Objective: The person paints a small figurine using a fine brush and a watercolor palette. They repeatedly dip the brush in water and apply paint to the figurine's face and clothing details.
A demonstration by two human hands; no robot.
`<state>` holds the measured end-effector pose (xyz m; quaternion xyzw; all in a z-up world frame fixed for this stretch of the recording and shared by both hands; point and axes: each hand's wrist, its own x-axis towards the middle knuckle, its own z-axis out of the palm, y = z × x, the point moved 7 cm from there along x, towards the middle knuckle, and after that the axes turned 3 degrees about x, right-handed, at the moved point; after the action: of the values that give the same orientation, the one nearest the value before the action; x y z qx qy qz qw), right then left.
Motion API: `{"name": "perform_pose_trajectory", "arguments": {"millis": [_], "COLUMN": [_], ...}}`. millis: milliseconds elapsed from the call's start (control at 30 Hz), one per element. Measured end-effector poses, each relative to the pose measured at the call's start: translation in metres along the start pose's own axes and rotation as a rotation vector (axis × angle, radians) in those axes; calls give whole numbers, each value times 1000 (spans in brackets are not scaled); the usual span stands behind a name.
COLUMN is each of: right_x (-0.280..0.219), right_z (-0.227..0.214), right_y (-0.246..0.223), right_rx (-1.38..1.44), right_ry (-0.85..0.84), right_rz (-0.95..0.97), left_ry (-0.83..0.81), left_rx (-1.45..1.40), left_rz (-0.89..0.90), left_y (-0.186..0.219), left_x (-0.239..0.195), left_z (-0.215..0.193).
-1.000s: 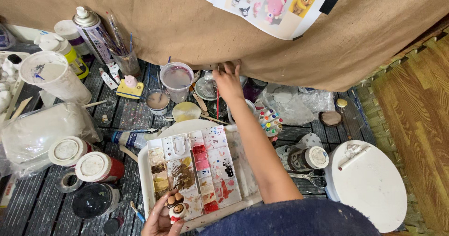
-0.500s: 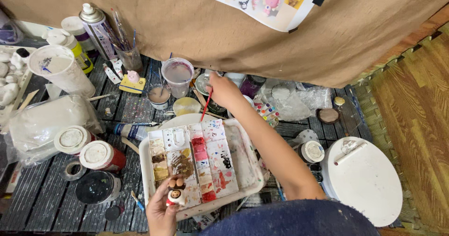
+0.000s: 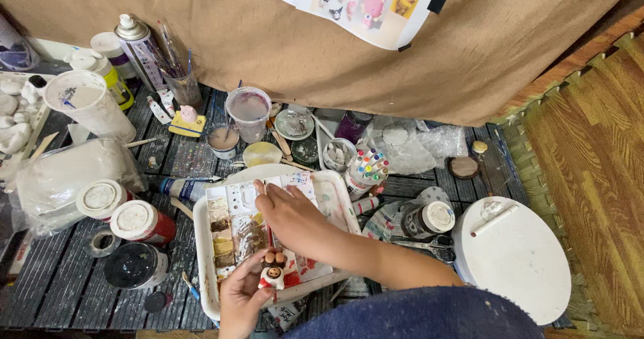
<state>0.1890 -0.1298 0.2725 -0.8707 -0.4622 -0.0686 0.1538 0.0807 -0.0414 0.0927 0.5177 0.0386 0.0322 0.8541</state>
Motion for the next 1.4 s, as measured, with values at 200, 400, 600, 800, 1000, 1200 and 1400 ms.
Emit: {"name": "perform_pose_trajectory", "arguments": {"millis": [200,400,600,800,1000,1200,1400], "right_x": [-1,45,95,101,83,81,79], "right_z": [29,113,176,180,177,199,191], "right_y": [110,274,342,347,347,353,340], "right_rx": [778,229,124,172,273,1095,1375], "right_ry": [-128,139,24,183,340,385,463], "right_rz": [287,626,1039,1164,1268,1310,1183], "left_ry": [-6,-6,-102,-99,-132,-121,-102], "left_rx": [198,310,466,423,591,586,417], "left_rz": [308,379,595,483,476,578,586], "left_y": [34,45,56,49,41,46,50], "left_x": [0,1,-4,-6,-8,-16,-29], "left_z": [-3,-7,-15,-36,-49,-48,-38]}}
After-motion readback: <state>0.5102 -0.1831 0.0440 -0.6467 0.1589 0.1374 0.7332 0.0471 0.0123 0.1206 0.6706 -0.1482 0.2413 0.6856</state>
